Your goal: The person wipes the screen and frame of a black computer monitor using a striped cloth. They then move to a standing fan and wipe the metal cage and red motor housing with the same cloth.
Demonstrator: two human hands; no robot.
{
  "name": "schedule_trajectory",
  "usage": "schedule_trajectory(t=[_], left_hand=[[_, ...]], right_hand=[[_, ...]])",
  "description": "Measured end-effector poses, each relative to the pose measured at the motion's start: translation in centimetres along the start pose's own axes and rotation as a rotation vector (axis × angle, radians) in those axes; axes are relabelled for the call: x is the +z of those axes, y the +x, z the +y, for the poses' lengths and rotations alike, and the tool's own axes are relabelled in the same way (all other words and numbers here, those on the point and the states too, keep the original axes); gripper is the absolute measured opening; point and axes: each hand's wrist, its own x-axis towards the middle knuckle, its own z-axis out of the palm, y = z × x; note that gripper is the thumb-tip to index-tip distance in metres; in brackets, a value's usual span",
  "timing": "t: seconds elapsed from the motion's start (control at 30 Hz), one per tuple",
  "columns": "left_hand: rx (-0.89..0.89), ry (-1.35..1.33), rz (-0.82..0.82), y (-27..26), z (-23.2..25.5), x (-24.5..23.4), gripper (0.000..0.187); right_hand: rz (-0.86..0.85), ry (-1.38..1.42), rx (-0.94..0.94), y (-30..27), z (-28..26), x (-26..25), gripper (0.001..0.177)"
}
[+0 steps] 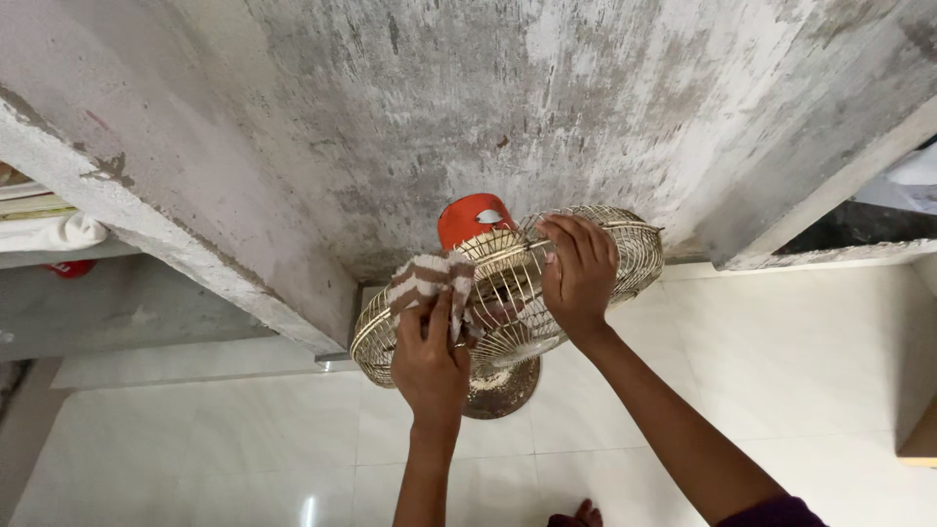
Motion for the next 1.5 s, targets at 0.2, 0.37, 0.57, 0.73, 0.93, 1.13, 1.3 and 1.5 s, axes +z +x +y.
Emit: schedule_trajectory(t=[0.2,0.37,0.57,0.73,0.93,1.13,1.3,1.5], left_hand=[[0.064,-0.015,-0.014,3.3,3.6,1.5,0.05],[0.118,-0.023,-0.043,4.6,2.0,2.2,0.043],[-0.332,0.21,-0.126,2.1,-7.4,-1.7,0.029],[-0.327,0.063,0.076,0.2,-5.3,0.6,0.052],[-0.213,-0.037,0.106,1.9,1.7,1.7,0.052],[-0.259,-0.416,-0.159,1.9,6.1,0.2,0.033],[-0.435,-0.758,-0.037,1.6,6.7,1.2,0.033],[-0.628,-0.76,-0.341,2.8,5.5,-2.2,0.04]], right_hand=[[-0.023,0.02,0.014,0.5,-0.5,-0.4,0.037],[-0.017,0.021,0.017,0.6,-0.5,-0.3,0.039],[-0.002,0.02,0.027,0.5,-0.6,-0.3,0.038],[0.009,0.007,0.017,0.6,-0.4,-0.2,0.037],[-0.01,0.019,0.017,0.4,0.2,0.0,0.035],[-0.108,0.099,0.055,0.0,-0.2,-0.9,0.043],[-0.112,0.294,0.025,-5.5,-5.2,-2.2,0.05],[-0.154,0.342,0.182,-6.4,-4.5,-1.4,0.047]])
